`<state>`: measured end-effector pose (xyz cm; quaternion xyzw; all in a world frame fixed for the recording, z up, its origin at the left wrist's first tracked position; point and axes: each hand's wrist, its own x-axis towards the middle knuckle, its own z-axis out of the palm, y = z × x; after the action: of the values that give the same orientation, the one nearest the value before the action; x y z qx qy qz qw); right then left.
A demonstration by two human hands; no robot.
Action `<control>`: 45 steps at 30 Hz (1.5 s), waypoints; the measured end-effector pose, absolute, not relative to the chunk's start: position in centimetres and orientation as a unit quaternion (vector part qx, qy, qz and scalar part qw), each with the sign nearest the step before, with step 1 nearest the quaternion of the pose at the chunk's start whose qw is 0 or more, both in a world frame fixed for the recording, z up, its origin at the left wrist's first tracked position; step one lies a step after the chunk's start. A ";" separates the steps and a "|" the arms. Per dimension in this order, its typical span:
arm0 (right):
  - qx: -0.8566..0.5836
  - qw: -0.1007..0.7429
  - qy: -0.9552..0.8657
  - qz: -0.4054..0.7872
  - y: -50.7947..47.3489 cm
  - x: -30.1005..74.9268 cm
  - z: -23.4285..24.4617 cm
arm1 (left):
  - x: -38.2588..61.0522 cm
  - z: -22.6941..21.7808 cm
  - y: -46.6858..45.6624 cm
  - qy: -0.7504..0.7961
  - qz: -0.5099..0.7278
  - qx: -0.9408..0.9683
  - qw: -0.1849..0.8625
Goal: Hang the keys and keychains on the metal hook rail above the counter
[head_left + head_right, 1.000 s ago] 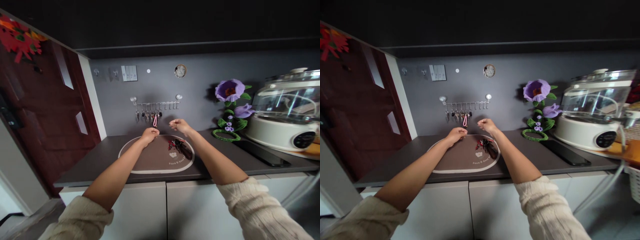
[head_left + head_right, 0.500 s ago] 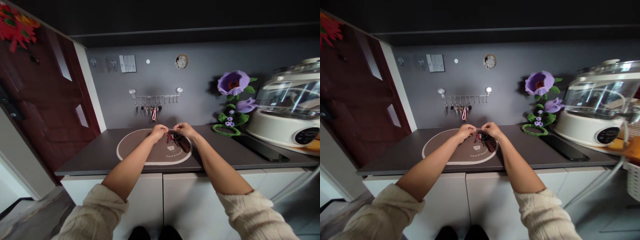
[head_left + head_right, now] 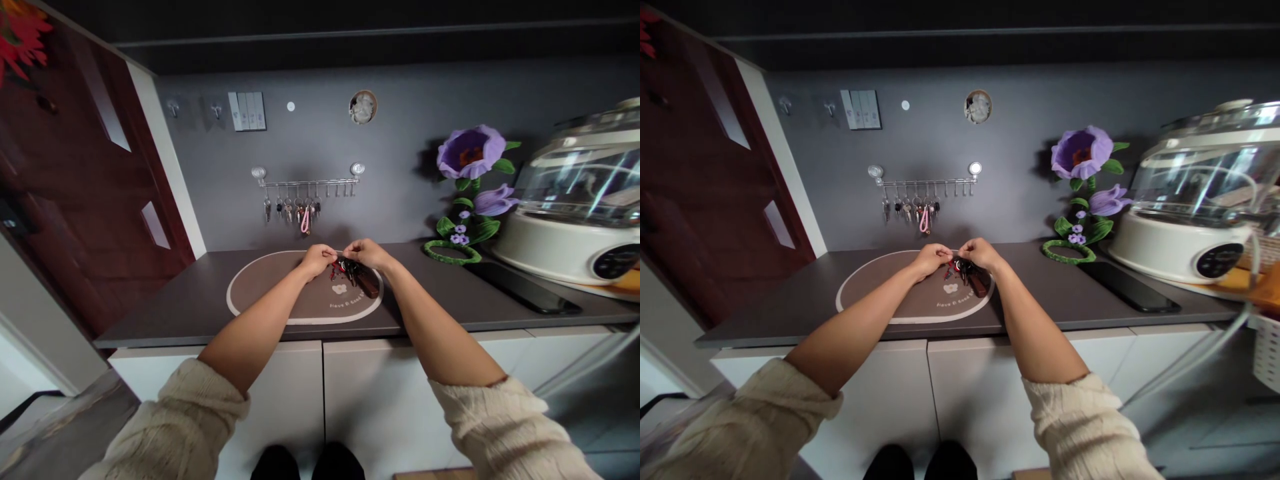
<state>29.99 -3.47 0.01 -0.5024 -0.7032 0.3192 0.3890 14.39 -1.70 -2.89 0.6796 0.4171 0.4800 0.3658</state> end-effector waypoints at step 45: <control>-0.390 0.514 -0.655 0.394 -4.1 28.3 0.7 | 14.3 0.0 -2.4 0.371 0.553 0.618 0.417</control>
<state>28.31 -4.10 0.70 -0.3902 -0.6545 0.3943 0.5137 14.30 -2.38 -0.03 0.6182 0.3713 0.5534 0.4169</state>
